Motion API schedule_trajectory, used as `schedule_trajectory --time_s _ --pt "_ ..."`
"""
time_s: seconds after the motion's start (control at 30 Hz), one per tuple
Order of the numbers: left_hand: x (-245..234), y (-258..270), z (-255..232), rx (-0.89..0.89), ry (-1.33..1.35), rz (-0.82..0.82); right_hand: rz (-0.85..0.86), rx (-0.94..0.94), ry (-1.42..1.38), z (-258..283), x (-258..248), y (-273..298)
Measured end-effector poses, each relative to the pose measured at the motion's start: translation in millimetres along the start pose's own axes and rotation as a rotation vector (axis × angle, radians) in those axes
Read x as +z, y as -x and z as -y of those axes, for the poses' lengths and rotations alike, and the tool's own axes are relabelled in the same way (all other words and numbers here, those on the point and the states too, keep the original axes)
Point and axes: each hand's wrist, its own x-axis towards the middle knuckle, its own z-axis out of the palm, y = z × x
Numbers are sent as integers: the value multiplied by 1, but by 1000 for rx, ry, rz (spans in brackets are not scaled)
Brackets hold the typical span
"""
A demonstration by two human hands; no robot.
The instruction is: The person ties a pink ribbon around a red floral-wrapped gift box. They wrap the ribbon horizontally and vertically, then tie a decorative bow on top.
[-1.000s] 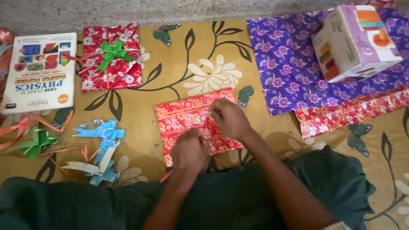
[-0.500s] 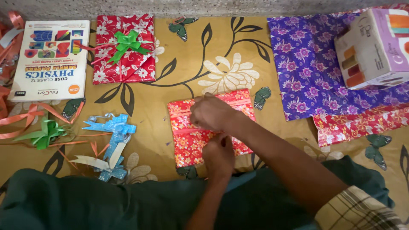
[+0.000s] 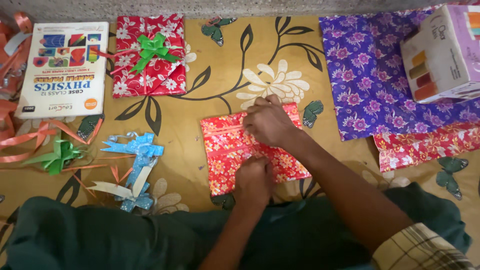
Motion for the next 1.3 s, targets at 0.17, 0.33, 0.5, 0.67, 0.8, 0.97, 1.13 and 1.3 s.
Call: schedule_trajectory --time_s 0.17,0.33,0.5,0.67,0.8,0.97,1.13,1.3 --pt "-21 1 13 115 -94 151 -84 182 -59 -1 6 19" --pt "-37 0 29 178 -283 272 -172 346 -87 8 8 42" --pt "-57 -9 41 238 -399 379 -174 533 -155 19 9 59" --pt "-83 -27 47 200 -463 447 -277 596 -140 35 13 71" --pt "-94 -46 49 152 -514 473 -334 597 -134 44 14 78" --pt "-100 -55 52 119 -353 361 -386 579 -150 52 16 82" --pt "-101 -55 48 6 -305 326 -370 518 -99 56 20 86" --pt "-104 -55 40 -115 -364 376 -374 441 -64 59 18 89"
